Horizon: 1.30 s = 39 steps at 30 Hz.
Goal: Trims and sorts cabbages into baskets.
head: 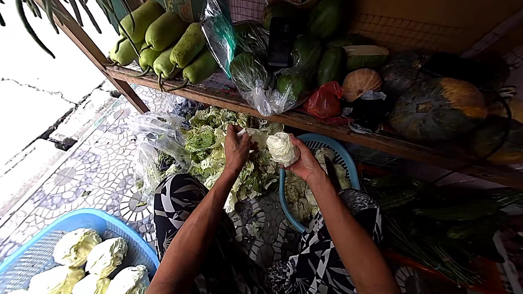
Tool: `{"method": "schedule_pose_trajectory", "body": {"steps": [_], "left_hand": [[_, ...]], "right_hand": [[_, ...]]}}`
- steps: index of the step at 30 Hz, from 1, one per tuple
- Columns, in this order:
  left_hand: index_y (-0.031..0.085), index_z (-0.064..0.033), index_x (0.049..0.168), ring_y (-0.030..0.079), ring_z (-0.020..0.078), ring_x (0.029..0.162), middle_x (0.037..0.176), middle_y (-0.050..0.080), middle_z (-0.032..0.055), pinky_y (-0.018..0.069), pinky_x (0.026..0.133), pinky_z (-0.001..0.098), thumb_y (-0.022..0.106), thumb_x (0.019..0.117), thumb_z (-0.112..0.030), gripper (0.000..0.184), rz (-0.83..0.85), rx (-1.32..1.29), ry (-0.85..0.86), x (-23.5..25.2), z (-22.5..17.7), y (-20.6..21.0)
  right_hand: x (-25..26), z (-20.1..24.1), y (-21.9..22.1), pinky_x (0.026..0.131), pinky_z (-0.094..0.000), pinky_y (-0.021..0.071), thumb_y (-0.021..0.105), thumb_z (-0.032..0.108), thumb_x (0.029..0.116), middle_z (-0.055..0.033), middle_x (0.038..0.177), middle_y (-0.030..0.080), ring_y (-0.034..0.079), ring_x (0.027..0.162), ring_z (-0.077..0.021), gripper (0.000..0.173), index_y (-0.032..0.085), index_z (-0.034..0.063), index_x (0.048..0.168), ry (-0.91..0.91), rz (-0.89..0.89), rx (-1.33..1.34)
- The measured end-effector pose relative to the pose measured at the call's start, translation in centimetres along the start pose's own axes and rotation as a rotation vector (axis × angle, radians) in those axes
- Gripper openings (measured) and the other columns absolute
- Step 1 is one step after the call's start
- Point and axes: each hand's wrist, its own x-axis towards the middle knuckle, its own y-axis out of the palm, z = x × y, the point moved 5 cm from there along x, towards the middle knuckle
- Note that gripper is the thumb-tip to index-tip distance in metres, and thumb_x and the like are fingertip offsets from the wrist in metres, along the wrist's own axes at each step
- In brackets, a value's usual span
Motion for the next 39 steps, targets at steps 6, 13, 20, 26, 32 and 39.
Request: {"method": "schedule_pose_trajectory", "body": {"steps": [6, 13, 20, 26, 32, 39], "left_hand": [[0.032, -0.0108, 0.151, 0.062, 0.0261, 0.11, 0.14, 0.051, 0.0195, 0.0537, 0.089, 0.0434, 0.067, 0.0976, -0.021, 0.064, 0.184, 0.082, 0.051, -0.7, -0.5, 0.9], [0.03, -0.0085, 0.151, 0.064, 0.0174, 0.106, 0.128, 0.061, 0.0143, 0.0548, 0.089, 0.0356, 0.079, 0.0886, -0.013, 0.08, 0.262, -0.046, 0.037, -0.3, -0.4, 1.6], [0.042, -0.0089, 0.144, 0.066, 0.0105, 0.093, 0.113, 0.068, 0.0081, 0.0563, 0.084, 0.0301, 0.069, 0.0978, -0.013, 0.054, 0.275, -0.04, 0.12, -0.6, -0.8, 1.1], [0.033, -0.0125, 0.152, 0.067, 0.028, 0.102, 0.132, 0.056, 0.0193, 0.0588, 0.085, 0.0463, 0.064, 0.1017, -0.019, 0.06, 0.086, -0.018, -0.008, -0.3, -0.3, 0.0], [0.05, -0.0003, 0.144, 0.056, 0.041, 0.123, 0.142, 0.051, 0.0277, 0.0468, 0.1, 0.0566, 0.059, 0.1033, -0.04, 0.058, 0.168, 0.402, 0.072, -0.4, -0.8, 0.6], [0.069, -0.0028, 0.122, 0.07, 0.0122, 0.084, 0.107, 0.073, 0.0086, 0.0585, 0.081, 0.0313, 0.069, 0.0976, -0.014, 0.027, 0.47, 0.196, 0.049, -0.4, -1.2, 1.7]], "right_hand": [[0.5, -0.3, 0.2, 0.072, -0.0339, 0.0581, 0.049, 0.023, 0.1036, -0.0103, 0.106, 0.064, 0.066, 0.088, -0.0189, 0.026, 0.053, 0.0092, 0.125, -0.127, 0.017, 0.009], [0.7, -0.5, 0.7, 0.086, -0.028, 0.0567, 0.07, 0.011, 0.0762, -0.003, 0.114, 0.063, 0.065, 0.097, -0.0086, 0.07, 0.041, 0.0081, 0.139, -0.352, 0.235, -0.066], [0.0, 0.0, 0.8, 0.088, -0.0308, 0.0558, 0.079, 0.006, 0.0682, -0.0073, 0.124, 0.058, 0.063, 0.105, -0.0117, 0.082, 0.04, 0.0099, 0.141, -0.441, 0.179, -0.156], [0.4, 0.3, 0.4, 0.084, -0.0313, 0.0581, 0.081, 0.025, 0.0696, -0.0026, 0.112, 0.065, 0.067, 0.098, -0.0123, 0.07, 0.045, 0.0154, 0.128, -0.41, 0.23, 0.119], [0.4, 0.3, 0.3, 0.089, -0.0308, 0.0551, 0.068, 0.009, 0.0788, -0.0064, 0.123, 0.058, 0.062, 0.105, -0.0113, 0.064, 0.041, 0.0077, 0.137, -0.502, 0.169, -0.06], [-0.5, 1.5, -0.2, 0.091, -0.0323, 0.0538, 0.074, 0.004, 0.0714, -0.0111, 0.132, 0.055, 0.06, 0.112, -0.014, 0.077, 0.043, 0.0068, 0.142, -0.599, 0.026, -0.29]]}}
